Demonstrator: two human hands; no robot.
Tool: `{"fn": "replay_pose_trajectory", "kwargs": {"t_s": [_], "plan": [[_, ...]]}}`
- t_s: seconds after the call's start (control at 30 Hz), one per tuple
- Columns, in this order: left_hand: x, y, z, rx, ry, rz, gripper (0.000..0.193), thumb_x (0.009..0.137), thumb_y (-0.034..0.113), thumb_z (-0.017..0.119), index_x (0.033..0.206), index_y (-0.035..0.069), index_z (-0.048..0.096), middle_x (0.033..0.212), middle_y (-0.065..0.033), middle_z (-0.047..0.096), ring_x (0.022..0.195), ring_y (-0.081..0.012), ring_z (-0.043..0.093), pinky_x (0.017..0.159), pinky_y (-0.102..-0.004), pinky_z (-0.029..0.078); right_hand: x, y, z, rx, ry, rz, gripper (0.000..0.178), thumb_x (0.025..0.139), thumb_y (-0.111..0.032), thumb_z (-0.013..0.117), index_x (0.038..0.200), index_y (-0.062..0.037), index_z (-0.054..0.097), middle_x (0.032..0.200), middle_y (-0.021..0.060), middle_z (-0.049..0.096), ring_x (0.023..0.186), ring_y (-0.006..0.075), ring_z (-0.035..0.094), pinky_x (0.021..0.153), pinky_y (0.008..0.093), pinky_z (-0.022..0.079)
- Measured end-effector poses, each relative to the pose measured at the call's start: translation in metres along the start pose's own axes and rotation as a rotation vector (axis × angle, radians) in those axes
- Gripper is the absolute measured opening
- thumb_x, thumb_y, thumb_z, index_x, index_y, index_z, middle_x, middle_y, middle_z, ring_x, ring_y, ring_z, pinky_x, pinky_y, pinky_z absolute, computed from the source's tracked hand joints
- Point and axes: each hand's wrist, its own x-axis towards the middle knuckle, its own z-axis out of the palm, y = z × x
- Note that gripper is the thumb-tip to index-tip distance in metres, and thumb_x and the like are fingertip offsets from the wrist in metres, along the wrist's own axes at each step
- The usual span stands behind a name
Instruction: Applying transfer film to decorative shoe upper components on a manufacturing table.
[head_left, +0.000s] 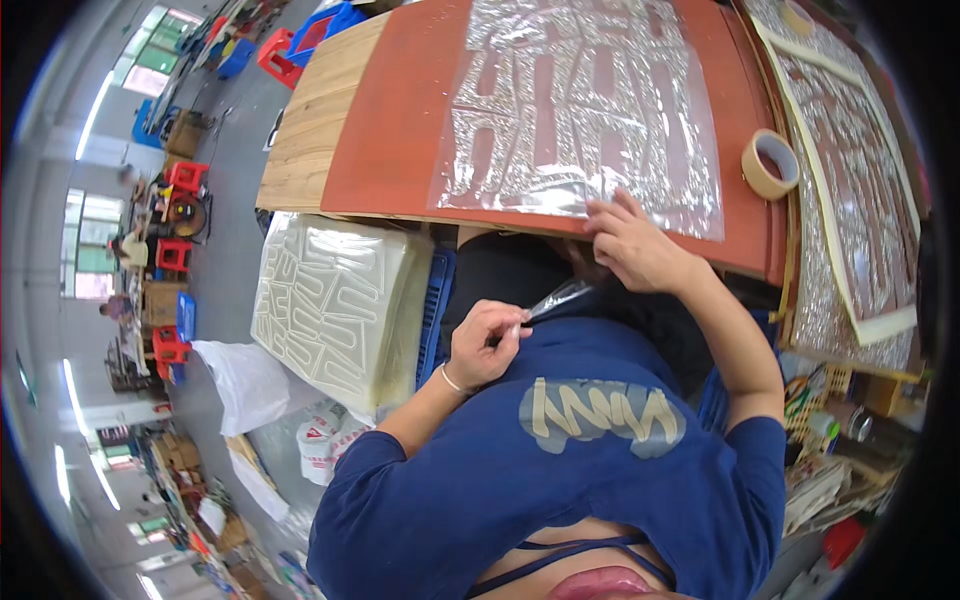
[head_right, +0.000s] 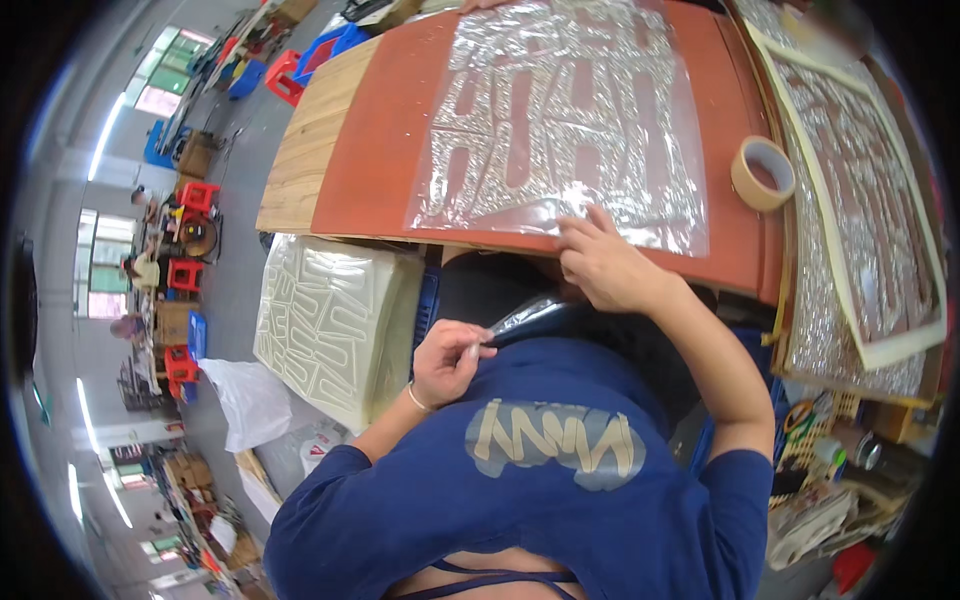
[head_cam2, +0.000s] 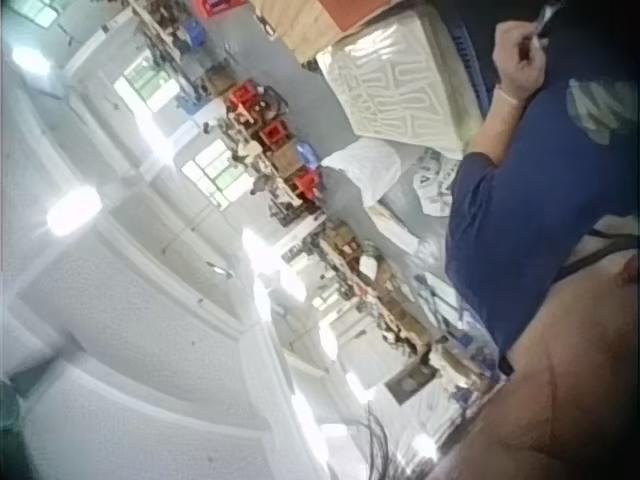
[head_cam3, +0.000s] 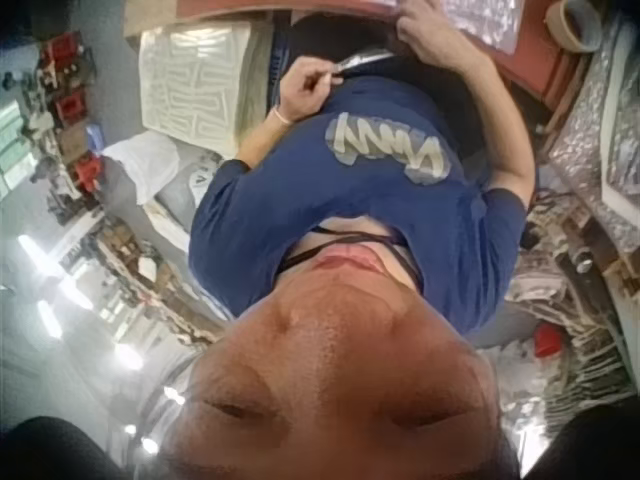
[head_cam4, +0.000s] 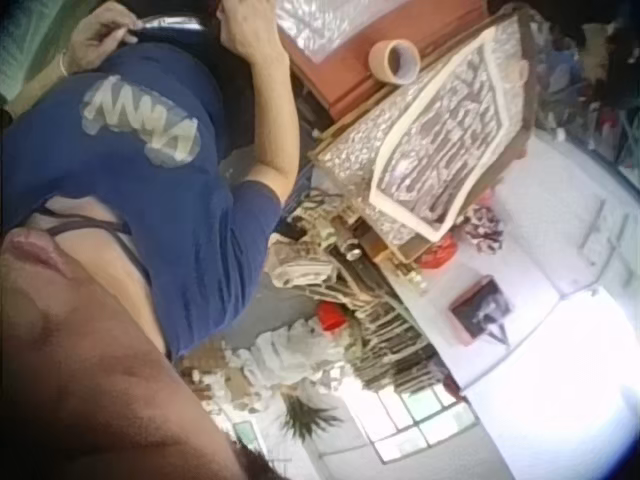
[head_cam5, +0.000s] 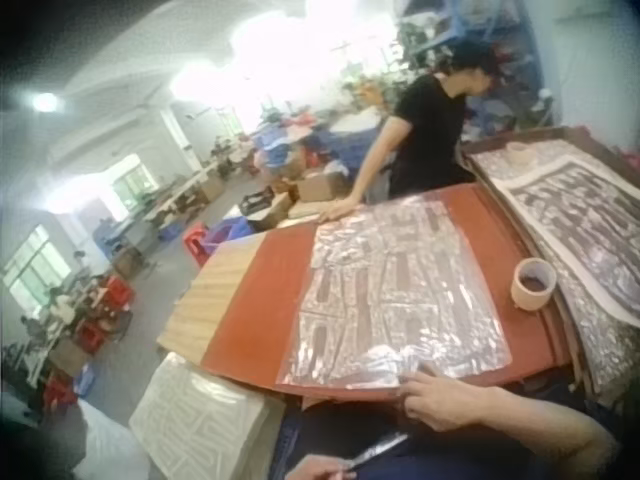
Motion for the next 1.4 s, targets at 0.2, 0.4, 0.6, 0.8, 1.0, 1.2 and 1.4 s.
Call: {"fn": "replay_pose_trajectory", "kwargs": {"t_s": [0.2, 0.4, 0.6, 0.8, 1.0, 1.2, 1.4], "plan": [[0.017, 0.032, -0.027, -0.192, -0.037, -0.144, 0.020, 0.087, -0.013, 0.046, 0.104, -0.005, 0.050, 0.101, -0.0153, 0.050, 0.098, -0.0253, 0.062, 0.075, -0.0334, 0.062, 0.009, -0.031, -0.023, 0.639, -0.289, 0.331, 0.011, 0.089, -0.007, 0.056, 0.098, -0.0019, 0.054, 0.088, 0.0130, 0.062, 0.092, 0.0297, 0.064, 0.080, 0.0369, 0.050], [0.052, 0.061, -0.066, -0.454, 0.214, -0.391, 0.014, 0.089, -0.011, 0.043, 0.098, -0.005, 0.051, 0.098, -0.0119, 0.050, 0.095, -0.0273, 0.065, 0.071, -0.0349, 0.063, 0.002, -0.039, -0.018, 0.658, -0.290, 0.197, 0.015, 0.085, -0.010, 0.066, 0.096, -0.0003, 0.063, 0.087, 0.0109, 0.068, 0.079, 0.0254, 0.067, 0.071, 0.0333, 0.053], [0.060, 0.058, -0.110, -0.679, 0.244, -0.391, 0.012, 0.087, -0.006, 0.043, 0.096, -0.005, 0.051, 0.091, -0.0130, 0.052, 0.093, -0.0310, 0.066, 0.073, -0.0383, 0.062, 0.008, -0.032, -0.028, 1.120, -0.363, 0.617, 0.017, 0.091, -0.002, 0.059, 0.105, 0.0055, 0.062, 0.093, 0.0123, 0.069, 0.087, 0.0182, 0.068, 0.077, 0.0292, 0.056], [0.068, 0.036, -0.124, -0.862, 0.393, -0.390, 0.009, 0.089, -0.001, 0.045, 0.096, -0.004, 0.050, 0.091, -0.0128, 0.054, 0.090, -0.0292, 0.066, 0.078, -0.0388, 0.061, 0.029, 0.004, -0.067, 1.197, -0.166, 0.756, 0.019, 0.093, -0.001, 0.054, 0.108, 0.0057, 0.063, 0.098, 0.0168, 0.069, 0.086, 0.0222, 0.069, 0.078, 0.0321, 0.057], [0.078, -0.006, -0.113, -0.625, 0.538, -0.447, 0.013, 0.088, -0.003, 0.060, 0.097, -0.002, 0.052, 0.087, -0.0097, 0.058, 0.082, -0.0224, 0.068, 0.074, -0.0343, 0.061, 0.086, 0.047, -0.104, 0.865, -0.056, 0.677, 0.018, 0.092, -0.007, 0.058, 0.106, -0.0012, 0.068, 0.075, 0.0038, 0.060, 0.067, 0.0108, 0.061, 0.060, 0.0246, 0.054], [0.097, -0.038, -0.121, -0.397, 0.742, -0.446, 0.017, 0.088, 0.001, 0.063, 0.102, -0.003, 0.055, 0.085, -0.0124, 0.066, 0.078, -0.0194, 0.068, 0.070, -0.0306, 0.060, 0.161, 0.104, -0.124, 0.724, 0.035, 0.755, 0.017, 0.088, -0.012, 0.064, 0.101, -0.0001, 0.066, 0.078, 0.0041, 0.063, 0.065, 0.0104, 0.059, 0.058, 0.0250, 0.051], [0.107, -0.076, -0.122, 0.079, 0.772, -0.454, 0.015, 0.087, 0.006, 0.067, 0.096, -0.004, 0.060, 0.085, -0.0097, 0.068, 0.071, -0.0107, 0.065, 0.063, -0.0232, 0.055, 0.242, 0.166, -0.103, 0.550, -0.004, 0.656, 0.018, 0.092, -0.013, 0.059, 0.100, 0.0017, 0.065, 0.080, 0.0030, 0.061, 0.072, 0.0101, 0.059, 0.067, 0.0261, 0.051]]}}
